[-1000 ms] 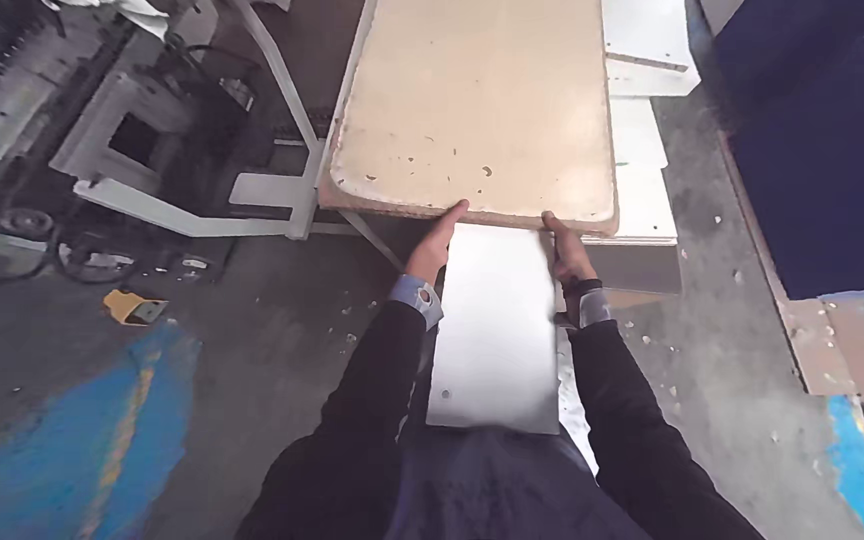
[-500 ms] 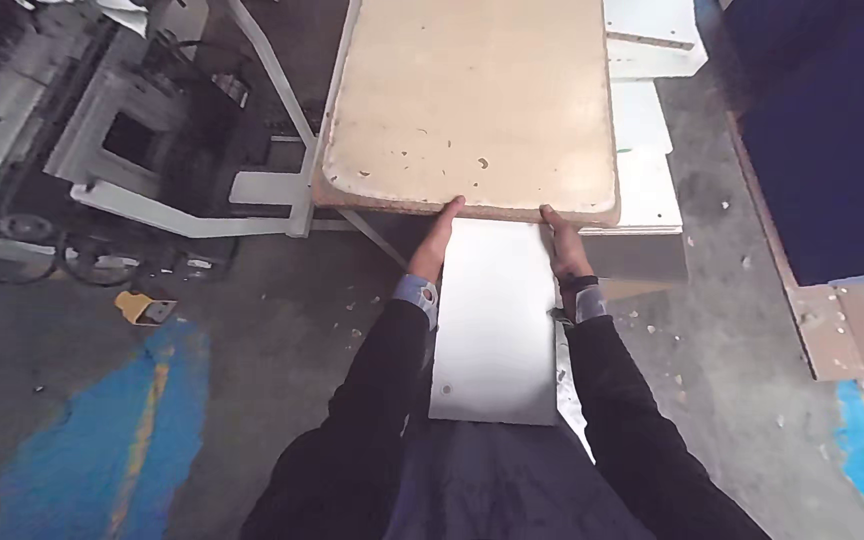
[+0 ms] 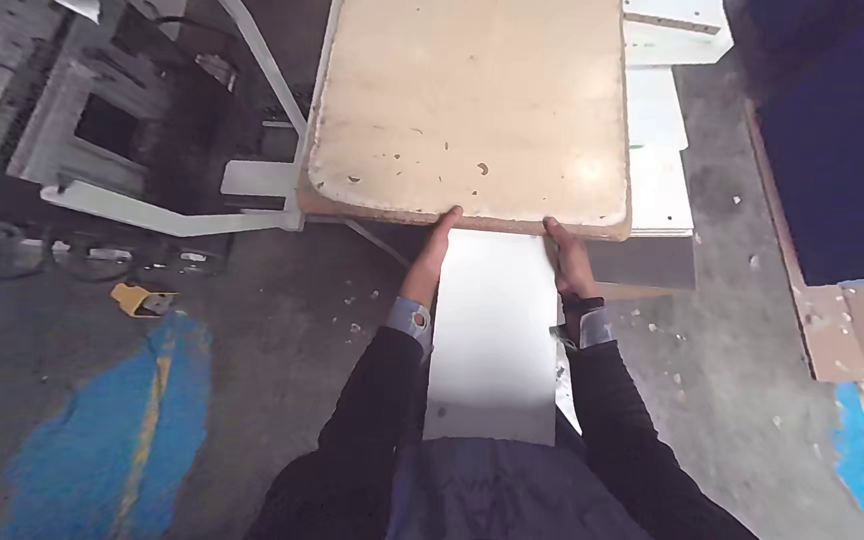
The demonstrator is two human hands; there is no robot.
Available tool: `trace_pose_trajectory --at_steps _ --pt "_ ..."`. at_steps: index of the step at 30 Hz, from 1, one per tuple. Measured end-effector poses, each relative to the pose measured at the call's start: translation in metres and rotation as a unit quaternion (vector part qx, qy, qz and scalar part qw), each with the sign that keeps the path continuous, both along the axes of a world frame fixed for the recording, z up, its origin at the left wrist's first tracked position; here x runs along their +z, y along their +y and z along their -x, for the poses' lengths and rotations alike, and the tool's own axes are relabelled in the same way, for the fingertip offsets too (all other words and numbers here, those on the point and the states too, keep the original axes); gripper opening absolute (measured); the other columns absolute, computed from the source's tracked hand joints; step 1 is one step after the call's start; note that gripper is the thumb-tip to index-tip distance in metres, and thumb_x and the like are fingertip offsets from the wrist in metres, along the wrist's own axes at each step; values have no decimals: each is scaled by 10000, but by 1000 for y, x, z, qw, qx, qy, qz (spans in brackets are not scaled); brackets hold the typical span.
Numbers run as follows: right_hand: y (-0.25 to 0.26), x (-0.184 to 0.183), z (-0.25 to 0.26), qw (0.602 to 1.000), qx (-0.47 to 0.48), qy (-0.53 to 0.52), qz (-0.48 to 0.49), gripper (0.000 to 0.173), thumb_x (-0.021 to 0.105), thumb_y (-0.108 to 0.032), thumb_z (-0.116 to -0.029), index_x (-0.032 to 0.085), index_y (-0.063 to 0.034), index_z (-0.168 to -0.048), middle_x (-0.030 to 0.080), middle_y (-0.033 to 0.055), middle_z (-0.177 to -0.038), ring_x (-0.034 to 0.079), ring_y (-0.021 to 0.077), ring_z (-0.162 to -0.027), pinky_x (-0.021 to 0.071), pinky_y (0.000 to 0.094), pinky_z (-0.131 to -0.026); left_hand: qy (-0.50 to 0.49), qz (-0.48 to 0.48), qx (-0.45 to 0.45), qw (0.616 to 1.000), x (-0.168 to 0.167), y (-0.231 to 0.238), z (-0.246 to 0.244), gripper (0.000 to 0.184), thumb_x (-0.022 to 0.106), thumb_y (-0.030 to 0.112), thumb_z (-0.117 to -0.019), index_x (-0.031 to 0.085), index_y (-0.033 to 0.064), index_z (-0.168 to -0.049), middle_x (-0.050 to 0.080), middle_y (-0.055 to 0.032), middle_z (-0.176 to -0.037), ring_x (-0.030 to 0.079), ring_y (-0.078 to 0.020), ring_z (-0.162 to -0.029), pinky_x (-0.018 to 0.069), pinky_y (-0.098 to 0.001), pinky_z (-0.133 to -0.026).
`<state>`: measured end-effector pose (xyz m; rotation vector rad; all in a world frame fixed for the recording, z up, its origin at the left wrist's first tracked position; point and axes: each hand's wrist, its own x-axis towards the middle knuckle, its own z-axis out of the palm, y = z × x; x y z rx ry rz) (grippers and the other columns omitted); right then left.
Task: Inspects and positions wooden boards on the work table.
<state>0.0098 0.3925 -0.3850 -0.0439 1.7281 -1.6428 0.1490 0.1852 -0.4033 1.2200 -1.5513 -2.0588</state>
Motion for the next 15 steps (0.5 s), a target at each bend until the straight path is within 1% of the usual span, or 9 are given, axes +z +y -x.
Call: trace_pose_trajectory --at_steps 2,4,5,6,8,9,10,12,15 --pt "1 -1 3 1000 12 -18 9 562 619 -675 -915 677 -230 -1253 729 -9 -1060 697 122 -904 600 360 -742 -12 -32 1 999 12 4 -2 641 552 581 -994 507 181 -1493 531 -45 -1516 481 -165 -1409 419 -467 -1164" --pt "2 -1 6 998 25 -50 13 573 581 -695 -925 678 -237 -1255 737 -2 -1021 708 131 -857 610 364 -703 -10 -98 11 995 15 1 -1 642 550 614 -978 542 179 -1451 643 -74 -1376 613 -212 -1269 534 -498 -1036" --pt "3 -1 7 997 34 -65 17 579 535 -711 -940 674 -237 -1244 735 -4 -998 708 129 -832 608 359 -680 12 -130 10 991 12 -4 1 649 521 623 -988 535 161 -1443 674 -98 -1315 652 -238 -1206 566 -504 -983" --pt "4 1 9 996 38 -76 21 590 487 -726 -953 668 -238 -1230 731 -6 -982 704 127 -816 603 355 -660 33 -157 7 987 10 -10 3 697 491 656 -987 500 159 -1476 664 -113 -1334 643 -263 -1227 557 -523 -997" --pt "7 2 11 994 47 -91 44 618 419 -741 -969 642 -254 -1277 732 -12 -1054 710 129 -887 612 372 -713 37 -183 4 982 10 -16 5 818 450 749 -952 468 151 -1509 651 -139 -1358 631 -293 -1251 543 -547 -1017" --pt "7 2 12 993 46 -92 54 618 425 -740 -968 640 -258 -1289 732 -12 -1074 711 132 -910 613 380 -732 38 -186 5 982 10 -17 6 787 470 725 -960 481 147 -1494 664 -143 -1331 646 -294 -1224 553 -541 -999" --pt "6 1 12 993 39 -91 61 598 462 -725 -963 648 -253 -1278 735 -10 -1065 713 136 -905 615 380 -733 43 -182 9 982 12 -15 7 709 512 657 -979 511 137 -1461 687 -140 -1282 673 -283 -1174 577 -523 -965" --pt "3 -1 10 994 21 -84 61 536 581 -676 -930 677 -233 -1217 735 -7 -988 711 131 -846 610 365 -705 47 -171 14 984 13 -12 6 586 582 532 -992 558 113 -1402 712 -136 -1208 701 -266 -1096 598 -496 -917" --pt "-10 -10 16 994 3 -65 84 448 655 -583 -925 677 -198 -1153 714 -15 -889 692 113 -770 605 340 -665 54 -154 9 987 16 -9 3 480 577 469 -1006 590 120 -1336 732 -105 -1105 723 -223 -987 619 -447 -838"
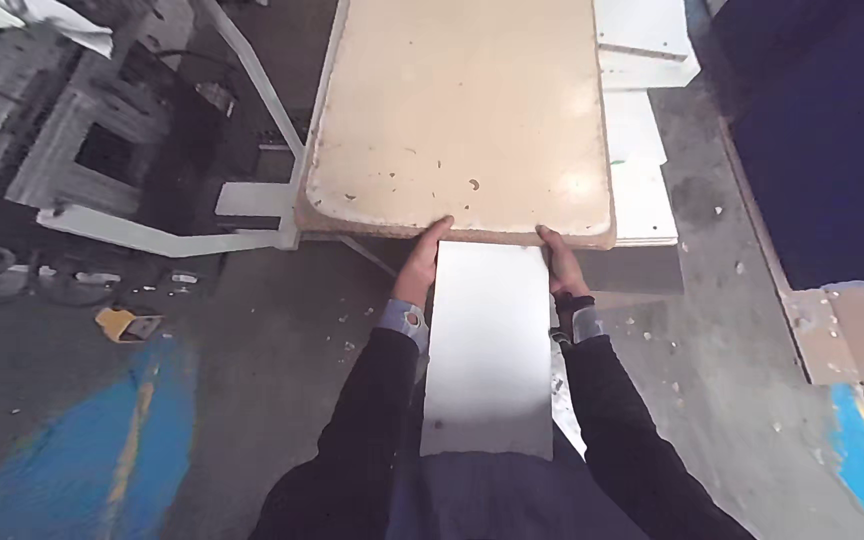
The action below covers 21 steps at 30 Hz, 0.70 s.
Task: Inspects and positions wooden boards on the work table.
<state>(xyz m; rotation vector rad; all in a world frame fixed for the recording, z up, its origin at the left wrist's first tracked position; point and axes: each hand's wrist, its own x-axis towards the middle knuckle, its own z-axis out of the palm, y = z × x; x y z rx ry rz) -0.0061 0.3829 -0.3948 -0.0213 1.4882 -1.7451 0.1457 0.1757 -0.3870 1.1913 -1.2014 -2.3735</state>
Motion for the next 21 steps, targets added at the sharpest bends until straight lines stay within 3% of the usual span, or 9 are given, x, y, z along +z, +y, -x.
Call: trace_pose_trajectory --at_steps 3,6,8,15,19,21 --pt "-11 -14 6 998 -34 28 40 402 679 -484 -947 675 -146 -1164 728 28 -909 707 145 -797 619 362 -686 23 15 -5 1000 -10 -3 1 486 578 457 -1006 580 113 -1349 726 -116 -1126 716 -227 -1009 613 -453 -855" --pt "-14 -22 6 993 -51 104 31 414 664 -468 -961 680 -120 -1185 734 36 -992 697 138 -896 601 368 -783 -6 73 -25 997 -17 0 -7 686 644 655 -891 619 163 -1368 721 -92 -1225 698 -241 -1107 593 -484 -911" --pt "-15 -20 4 989 -60 133 28 384 646 -435 -979 678 -108 -1176 736 42 -1005 698 136 -923 599 364 -813 -25 107 -32 993 -7 7 -13 706 615 682 -897 619 161 -1374 708 -90 -1256 681 -238 -1134 578 -478 -932" --pt "-11 -24 8 990 -36 133 -7 465 630 -511 -972 667 -134 -1241 728 44 -1035 690 150 -940 590 389 -819 -29 125 -29 991 0 13 -19 717 621 654 -907 586 147 -1414 661 -93 -1348 633 -246 -1230 542 -488 -1006" --pt "-12 -21 7 992 -46 119 15 423 614 -437 -1005 661 -68 -1207 728 85 -982 699 173 -901 601 391 -806 -14 96 -10 995 -10 4 -7 648 629 591 -936 601 128 -1387 692 -111 -1281 665 -250 -1167 568 -473 -961" --pt "-12 -19 7 992 -48 116 17 411 594 -386 -1027 652 -29 -1223 733 115 -1020 708 187 -935 605 395 -839 11 80 9 997 -14 1 -2 557 611 506 -985 601 105 -1372 707 -128 -1226 686 -245 -1117 587 -452 -931"
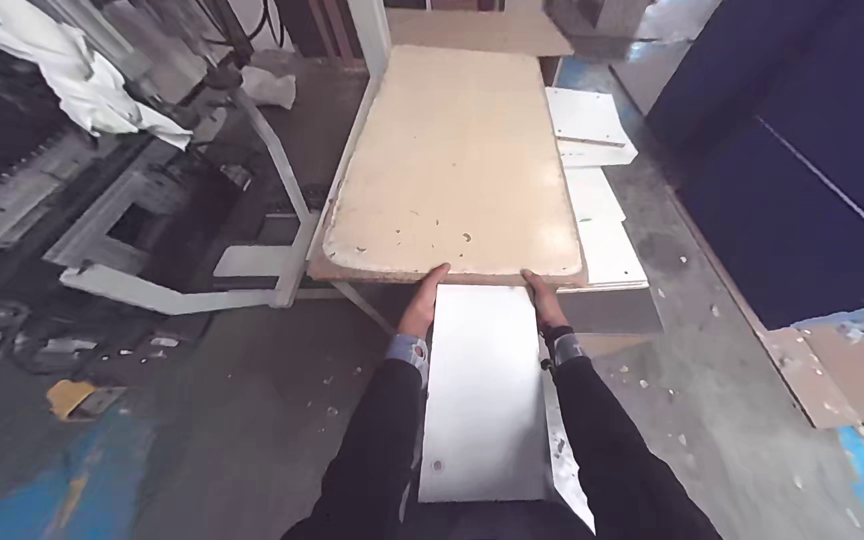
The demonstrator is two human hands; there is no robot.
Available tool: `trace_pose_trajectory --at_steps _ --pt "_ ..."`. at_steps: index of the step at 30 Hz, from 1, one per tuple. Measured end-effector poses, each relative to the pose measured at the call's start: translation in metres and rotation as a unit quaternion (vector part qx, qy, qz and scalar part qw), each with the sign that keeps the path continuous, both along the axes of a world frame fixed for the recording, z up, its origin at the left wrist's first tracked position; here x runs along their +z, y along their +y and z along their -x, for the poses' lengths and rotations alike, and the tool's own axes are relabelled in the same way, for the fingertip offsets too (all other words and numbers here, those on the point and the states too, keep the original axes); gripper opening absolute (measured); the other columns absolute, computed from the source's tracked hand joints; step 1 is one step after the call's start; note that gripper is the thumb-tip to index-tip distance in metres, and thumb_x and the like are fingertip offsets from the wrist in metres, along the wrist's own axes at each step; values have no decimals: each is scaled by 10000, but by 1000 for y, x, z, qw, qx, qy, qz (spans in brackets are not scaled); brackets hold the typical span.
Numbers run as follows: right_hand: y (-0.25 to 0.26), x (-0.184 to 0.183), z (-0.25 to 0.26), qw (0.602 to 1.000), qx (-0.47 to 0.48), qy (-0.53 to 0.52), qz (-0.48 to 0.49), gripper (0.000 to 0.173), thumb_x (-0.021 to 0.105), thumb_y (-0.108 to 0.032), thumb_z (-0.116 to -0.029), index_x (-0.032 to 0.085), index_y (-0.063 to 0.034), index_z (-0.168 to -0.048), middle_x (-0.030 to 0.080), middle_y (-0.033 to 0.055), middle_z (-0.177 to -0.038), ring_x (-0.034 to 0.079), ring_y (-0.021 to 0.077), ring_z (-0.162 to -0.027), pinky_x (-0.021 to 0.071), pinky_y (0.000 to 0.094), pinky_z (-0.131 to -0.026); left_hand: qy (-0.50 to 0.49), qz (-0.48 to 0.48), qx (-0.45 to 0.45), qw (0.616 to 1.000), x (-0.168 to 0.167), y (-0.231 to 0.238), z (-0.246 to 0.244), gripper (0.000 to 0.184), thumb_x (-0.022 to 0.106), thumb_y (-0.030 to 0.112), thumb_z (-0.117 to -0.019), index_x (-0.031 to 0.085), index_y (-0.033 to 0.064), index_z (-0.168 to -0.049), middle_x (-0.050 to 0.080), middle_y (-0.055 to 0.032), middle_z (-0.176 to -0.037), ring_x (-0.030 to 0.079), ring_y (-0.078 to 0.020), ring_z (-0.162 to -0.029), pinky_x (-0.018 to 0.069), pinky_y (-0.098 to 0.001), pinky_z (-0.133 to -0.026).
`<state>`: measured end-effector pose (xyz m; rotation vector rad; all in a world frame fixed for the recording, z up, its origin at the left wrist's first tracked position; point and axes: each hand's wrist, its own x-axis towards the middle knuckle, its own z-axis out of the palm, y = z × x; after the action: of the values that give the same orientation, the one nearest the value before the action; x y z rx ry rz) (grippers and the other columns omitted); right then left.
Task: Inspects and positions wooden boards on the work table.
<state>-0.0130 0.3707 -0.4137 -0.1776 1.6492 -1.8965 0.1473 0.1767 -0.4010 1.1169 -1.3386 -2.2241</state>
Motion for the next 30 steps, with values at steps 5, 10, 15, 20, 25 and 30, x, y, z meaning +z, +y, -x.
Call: trace_pose_trajectory --at_steps 5,10,15,20,25,30 --pt "0 8 -3 1000 -16 7 -8 398 603 -322 -1031 629 -10 -1277 723 120 -1140 692 162 -1040 581 372 -924 15 26 11 999 -9 -1 3 544 598 437 -1009 554 97 -1431 643 -122 -1369 620 -225 -1260 540 -469 -1038" --pt "2 6 -5 1000 -8 -2 -2 436 623 -382 -1013 645 -30 -1271 730 111 -1150 694 169 -1060 579 385 -940 -9 25 28 999 0 8 -1 596 626 494 -974 564 111 -1426 644 -121 -1372 618 -245 -1268 540 -503 -1032" --pt "3 13 -8 1000 -21 -5 6 397 637 -348 -1009 661 -22 -1234 729 112 -1133 686 161 -1049 568 378 -942 -24 59 25 998 5 13 -3 616 608 531 -971 553 148 -1451 591 -86 -1456 551 -223 -1353 486 -513 -1099" --pt "3 5 -5 1000 -11 3 14 405 638 -346 -1007 653 -20 -1247 730 113 -1137 692 166 -1051 571 385 -952 -40 77 25 996 4 12 -2 632 601 525 -976 529 143 -1474 547 -82 -1505 497 -216 -1405 436 -505 -1146" --pt "3 5 -3 1000 -9 12 11 381 626 -343 -1014 679 -18 -1206 735 102 -1115 686 148 -1043 562 366 -948 -34 73 19 997 3 10 -1 625 572 520 -994 517 134 -1483 538 -90 -1513 491 -217 -1411 430 -505 -1151" --pt "3 2 0 1000 -14 -10 2 434 658 -358 -992 651 -12 -1255 734 124 -1132 699 186 -1059 574 401 -959 -16 55 17 998 4 11 0 580 528 495 -1022 525 124 -1468 576 -113 -1464 548 -229 -1350 480 -501 -1098"
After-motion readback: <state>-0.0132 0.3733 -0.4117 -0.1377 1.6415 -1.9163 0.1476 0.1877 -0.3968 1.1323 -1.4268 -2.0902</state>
